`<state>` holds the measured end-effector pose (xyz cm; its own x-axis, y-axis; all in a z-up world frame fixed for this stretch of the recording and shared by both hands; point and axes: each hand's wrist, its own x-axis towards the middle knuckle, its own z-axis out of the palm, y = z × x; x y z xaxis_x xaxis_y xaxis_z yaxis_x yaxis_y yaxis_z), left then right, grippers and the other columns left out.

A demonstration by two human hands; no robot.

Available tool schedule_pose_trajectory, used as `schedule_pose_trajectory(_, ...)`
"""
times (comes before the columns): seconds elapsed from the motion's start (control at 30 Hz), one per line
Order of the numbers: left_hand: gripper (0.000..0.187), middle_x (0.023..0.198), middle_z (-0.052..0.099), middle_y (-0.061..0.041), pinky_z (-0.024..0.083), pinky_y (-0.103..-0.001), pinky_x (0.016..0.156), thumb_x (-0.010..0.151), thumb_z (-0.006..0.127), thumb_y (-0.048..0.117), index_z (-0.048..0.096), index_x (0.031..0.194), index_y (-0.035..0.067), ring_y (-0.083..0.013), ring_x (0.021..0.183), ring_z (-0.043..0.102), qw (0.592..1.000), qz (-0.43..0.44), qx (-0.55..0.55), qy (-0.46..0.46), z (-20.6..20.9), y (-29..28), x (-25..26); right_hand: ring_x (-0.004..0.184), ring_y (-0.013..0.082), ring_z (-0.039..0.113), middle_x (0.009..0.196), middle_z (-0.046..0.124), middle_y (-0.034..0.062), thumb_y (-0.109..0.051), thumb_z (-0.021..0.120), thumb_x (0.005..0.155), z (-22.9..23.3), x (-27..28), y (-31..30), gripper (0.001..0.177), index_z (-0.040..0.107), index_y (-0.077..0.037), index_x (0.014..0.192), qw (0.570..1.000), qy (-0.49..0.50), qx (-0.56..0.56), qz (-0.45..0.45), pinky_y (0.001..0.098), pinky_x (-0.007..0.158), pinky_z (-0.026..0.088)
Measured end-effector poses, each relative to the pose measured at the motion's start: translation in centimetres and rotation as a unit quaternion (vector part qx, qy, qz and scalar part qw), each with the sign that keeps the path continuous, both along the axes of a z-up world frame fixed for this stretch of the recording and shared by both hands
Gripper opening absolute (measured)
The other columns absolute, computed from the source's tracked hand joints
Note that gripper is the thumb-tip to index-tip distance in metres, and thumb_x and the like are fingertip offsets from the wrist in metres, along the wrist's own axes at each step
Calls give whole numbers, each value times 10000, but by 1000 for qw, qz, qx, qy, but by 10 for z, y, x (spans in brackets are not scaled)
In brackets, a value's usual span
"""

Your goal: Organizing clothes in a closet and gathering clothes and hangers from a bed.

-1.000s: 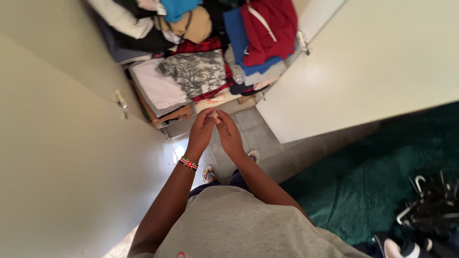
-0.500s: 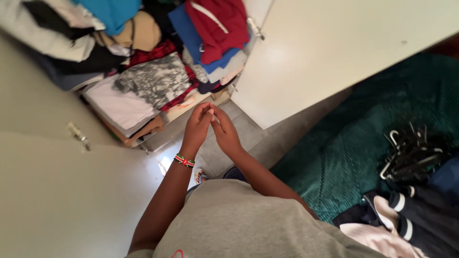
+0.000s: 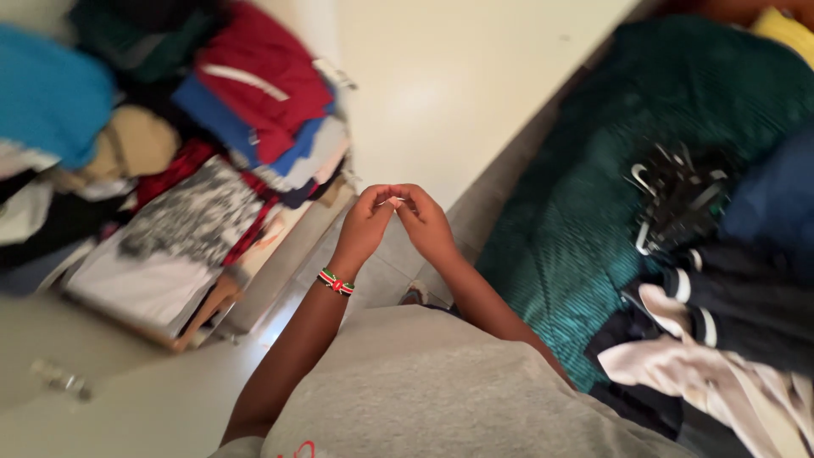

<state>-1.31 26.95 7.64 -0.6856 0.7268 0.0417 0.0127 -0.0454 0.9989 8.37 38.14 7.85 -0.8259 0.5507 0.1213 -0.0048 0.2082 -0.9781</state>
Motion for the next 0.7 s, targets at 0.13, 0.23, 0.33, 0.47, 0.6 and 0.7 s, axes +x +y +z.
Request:
schedule_pose_trajectory(0.13, 288, 1179, 707, -57, 535, -282, 922, 995, 610, 169, 615, 1241, 20, -135, 1081, 680, 998, -66, 4, -4, 12, 43, 11, 1017, 131, 689, 1124, 726, 63, -127, 604, 1021, 3, 26, 33, 244, 638, -23, 1240, 997, 5, 9, -73, 277, 883, 550)
schedule_pose_trajectory(0.23, 268, 1136, 722, -51, 535, -278, 900, 980, 631, 166, 647, 1207, 25, -135, 1042, 682, 994, -112, -19, 2, 23, 73, 22, 995, 128, 687, 1090, 730, 61, -146, 611, 1030, 6, 47, 54, 238, 645, -21, 1231, 993, 6, 26, -119, 273, 869, 545)
schedule_pose_trajectory(0.33, 244, 1106, 728, -54, 530, -275, 877, 991, 626, 162, 663, 1184, 17, -129, 1028, 672, 986, -165, -19, -5, 23, 101, 30, 985, 126, 689, 1076, 737, 57, -156, 616, 1034, 13, 63, 69, 239, 653, -23, 1230, 986, 2, 33, -161, 267, 866, 542)
schedule_pose_trajectory(0.47, 236, 1082, 737, -46, 530, -265, 891, 1015, 581, 153, 659, 1196, 23, -120, 1025, 685, 971, -240, 8, 2, 21, 137, 47, 993, 124, 685, 1088, 732, 55, -139, 622, 1018, 15, 92, 85, 242, 653, -28, 1231, 975, -5, 17, -224, 265, 864, 542)
schedule_pose_trajectory(0.6, 243, 1073, 744, -52, 532, -262, 894, 1028, 581, 168, 662, 1204, 21, -123, 1019, 692, 953, -303, 10, 21, 14, 165, 67, 1027, 121, 688, 1107, 725, 52, -108, 599, 1012, 12, 122, 94, 232, 640, -28, 1225, 961, 18, 12, -277, 268, 882, 546)
schedule_pose_trajectory(0.7, 269, 1078, 747, -47, 532, -258, 883, 1017, 581, 187, 647, 1224, 29, -123, 1015, 701, 940, -340, -10, 33, 17, 175, 81, 1015, 124, 690, 1093, 731, 54, -106, 599, 1015, 14, 136, 88, 220, 652, -27, 1214, 946, 14, 5, -325, 270, 878, 548)
